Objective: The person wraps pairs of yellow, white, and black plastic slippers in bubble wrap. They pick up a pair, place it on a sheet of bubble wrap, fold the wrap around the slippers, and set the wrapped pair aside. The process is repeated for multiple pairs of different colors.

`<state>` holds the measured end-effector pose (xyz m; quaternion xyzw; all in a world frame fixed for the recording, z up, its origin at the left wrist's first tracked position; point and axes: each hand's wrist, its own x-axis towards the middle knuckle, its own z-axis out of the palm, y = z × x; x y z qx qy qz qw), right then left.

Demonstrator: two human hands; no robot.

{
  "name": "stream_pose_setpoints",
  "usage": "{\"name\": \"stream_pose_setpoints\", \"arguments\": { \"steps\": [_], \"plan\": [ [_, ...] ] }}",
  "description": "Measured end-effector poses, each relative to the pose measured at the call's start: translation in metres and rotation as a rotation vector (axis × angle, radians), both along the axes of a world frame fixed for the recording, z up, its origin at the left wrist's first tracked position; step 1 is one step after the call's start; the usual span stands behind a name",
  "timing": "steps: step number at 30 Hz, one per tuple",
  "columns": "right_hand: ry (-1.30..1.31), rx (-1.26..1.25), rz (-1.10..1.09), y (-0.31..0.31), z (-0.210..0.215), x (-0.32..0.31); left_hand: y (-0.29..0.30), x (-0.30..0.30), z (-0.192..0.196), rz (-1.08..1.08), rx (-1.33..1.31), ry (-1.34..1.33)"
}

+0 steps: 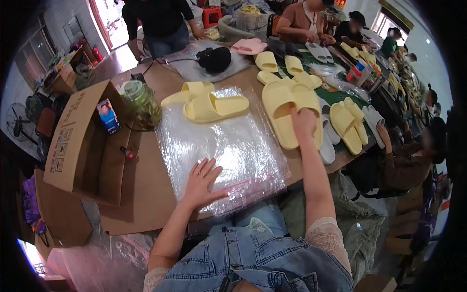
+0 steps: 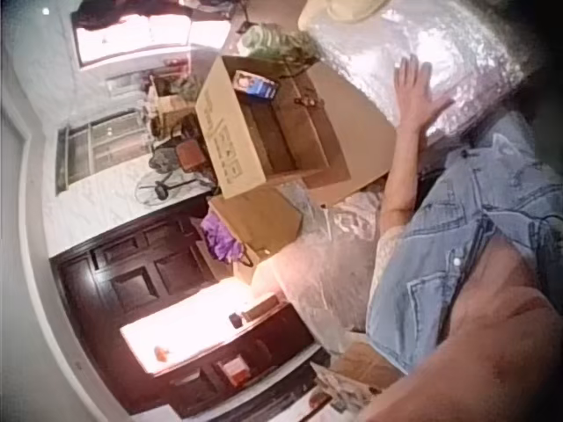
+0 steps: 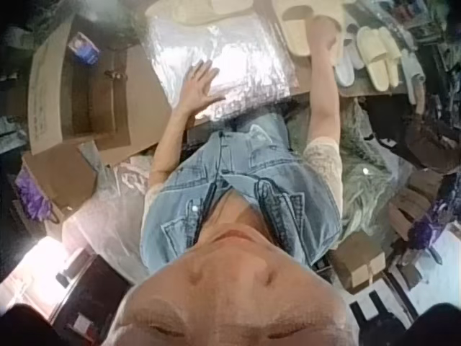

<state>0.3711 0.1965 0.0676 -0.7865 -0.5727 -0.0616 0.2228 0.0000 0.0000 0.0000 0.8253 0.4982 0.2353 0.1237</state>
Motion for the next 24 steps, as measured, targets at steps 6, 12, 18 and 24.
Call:
{"name": "stream_pose_setpoints", "arguments": {
  "steps": [6, 12, 18, 24],
  "plan": [
    [0.75, 0.349, 0.403, -0.084, -0.01, 0.043, 0.008, 0.003, 0.007, -0.026, 0.09, -0.154],
    [1.484, 0.027, 0.586, -0.186, -0.013, 0.021, 0.009, 0.008, 0.026, 0.007, 0.067, -0.089],
    [1.404, -0.124, 0.719, -0.223, -0.024, -0.009, 0.006, 0.026, 0.027, -0.01, 0.145, 0.045],
    [1.539, -0.18, 0.634, -0.249, -0.016, -0.011, 0.023, 0.033, 0.011, 0.108, -0.16, -0.366]
  ]
}}
